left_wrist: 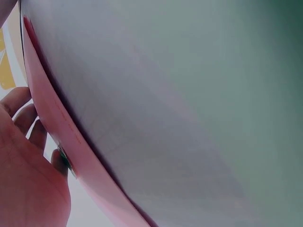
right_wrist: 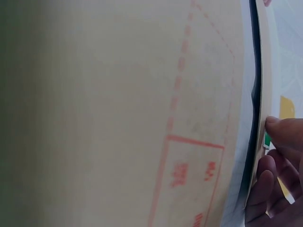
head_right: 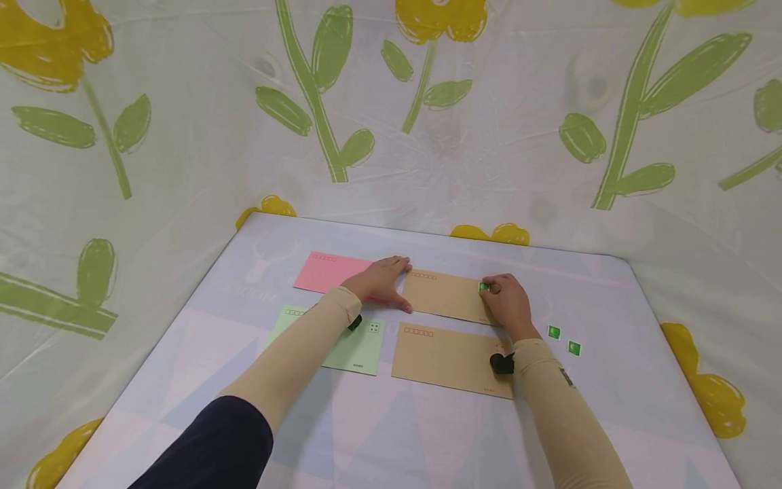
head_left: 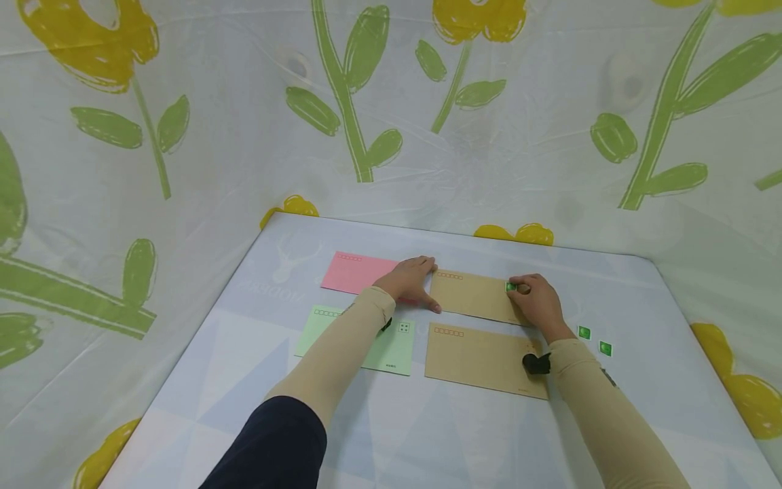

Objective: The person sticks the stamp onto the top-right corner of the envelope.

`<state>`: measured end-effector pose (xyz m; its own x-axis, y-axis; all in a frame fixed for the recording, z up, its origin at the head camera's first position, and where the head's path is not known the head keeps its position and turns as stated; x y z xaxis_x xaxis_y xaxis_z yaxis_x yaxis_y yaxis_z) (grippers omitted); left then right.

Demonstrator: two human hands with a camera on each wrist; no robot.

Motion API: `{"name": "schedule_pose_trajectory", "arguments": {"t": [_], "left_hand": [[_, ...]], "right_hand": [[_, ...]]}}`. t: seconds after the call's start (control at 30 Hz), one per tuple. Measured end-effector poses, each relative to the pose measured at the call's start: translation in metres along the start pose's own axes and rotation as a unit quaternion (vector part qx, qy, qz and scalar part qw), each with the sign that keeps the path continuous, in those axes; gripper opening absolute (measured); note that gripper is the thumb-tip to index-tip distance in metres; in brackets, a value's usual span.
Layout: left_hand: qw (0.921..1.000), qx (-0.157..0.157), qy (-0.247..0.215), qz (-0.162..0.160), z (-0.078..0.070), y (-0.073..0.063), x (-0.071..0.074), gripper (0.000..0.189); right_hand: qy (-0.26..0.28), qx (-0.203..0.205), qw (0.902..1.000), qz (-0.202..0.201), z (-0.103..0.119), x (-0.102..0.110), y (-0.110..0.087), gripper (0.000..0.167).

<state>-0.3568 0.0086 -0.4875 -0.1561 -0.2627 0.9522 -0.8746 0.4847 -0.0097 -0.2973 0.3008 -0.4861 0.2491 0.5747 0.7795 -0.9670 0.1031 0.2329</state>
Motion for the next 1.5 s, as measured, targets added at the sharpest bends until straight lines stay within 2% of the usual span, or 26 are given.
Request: {"name": "schedule_pose_trajectory", "arguments": {"t": [0.23,0.57,0.87,1.5], "left_hand": [[1.0000,0.003,-0.002,0.003,-0.001,0.000,0.000,0.117],[0.9998,-0.008,0.014,-0.006,-0.001,-0.001,0.001,0.114],[1.0000,-0.004,0.006,-0.006,0.002,-0.001,0.000,0.114],[0.9998,-0.014,0.012,-0.009,0.000,0.000,0.000,0.115]], "right_hand": [[-0.003,-0.020,0.9998,-0.004,0.001,0.002,-0.002,0.042],[0.003,-0.026,0.9996,-0.013,0.000,-0.003,-0.002,0.043],[-0.007,-0.028,0.9996,-0.004,-0.002,-0.008,-0.003,0.044],[-0.030,0.015,0.9994,-0.003,0.010,-0.003,-0.014,0.037]]}}
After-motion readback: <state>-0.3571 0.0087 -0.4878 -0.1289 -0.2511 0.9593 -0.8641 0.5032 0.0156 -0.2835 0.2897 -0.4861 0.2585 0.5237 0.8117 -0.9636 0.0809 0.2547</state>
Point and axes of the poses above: each hand's wrist, its own y-axis towards the middle knuckle, its own x-axis out of the back of the hand, z = x × y, the point moved 2 cm from there along y, towards the middle knuckle, and after that the axes turned 14 degrees about -z, right-handed, at the moved point
